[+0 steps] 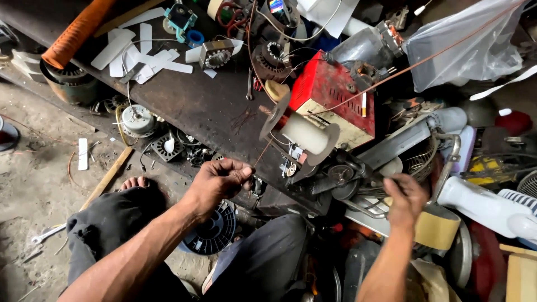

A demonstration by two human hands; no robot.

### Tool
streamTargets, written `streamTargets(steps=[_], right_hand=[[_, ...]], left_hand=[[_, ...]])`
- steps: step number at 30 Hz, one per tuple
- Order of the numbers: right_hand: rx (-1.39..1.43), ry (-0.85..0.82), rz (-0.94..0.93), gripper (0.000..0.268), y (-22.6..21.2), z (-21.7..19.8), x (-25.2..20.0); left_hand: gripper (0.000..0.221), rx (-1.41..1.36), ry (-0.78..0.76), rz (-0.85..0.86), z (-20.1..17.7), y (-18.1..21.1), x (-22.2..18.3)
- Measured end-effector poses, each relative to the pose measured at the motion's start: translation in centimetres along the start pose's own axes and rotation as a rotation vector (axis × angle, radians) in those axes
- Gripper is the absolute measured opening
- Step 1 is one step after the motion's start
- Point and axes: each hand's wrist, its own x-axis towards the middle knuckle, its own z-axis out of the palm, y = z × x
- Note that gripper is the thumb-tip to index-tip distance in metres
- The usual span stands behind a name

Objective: A person winds copper wire from a large spool onto a motor component using a manual winding machine.

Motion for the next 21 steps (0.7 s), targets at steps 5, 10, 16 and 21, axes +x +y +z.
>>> streamTargets(steps=[5, 10, 16, 21], right_hand=[[-0.43, -0.573, 0.302, 0.032, -6.9, 2.6, -2.6], [0.04, -0.319, 0.049, 0.035, -3.9, -0.7, -1.2], [-0.512, -0.64, 0.304, 0.017, -8.8, 1.7, -3.0], [-0.045, -0.094, -0.03, 0.034, -3.8, 0.2, 0.2]], left_hand=[[0.017, 0.011, -0.001, -0.013, 0.1, -0.1, 0.1], [0.017, 0.002, -0.016, -0.01, 0.2, -0.2, 0.0], [0.017, 0.003, -0.004, -0.026, 0.1, -0.2, 0.0], [0.017, 0.006, -0.002, -0.018, 0.1, -0.1, -0.1]])
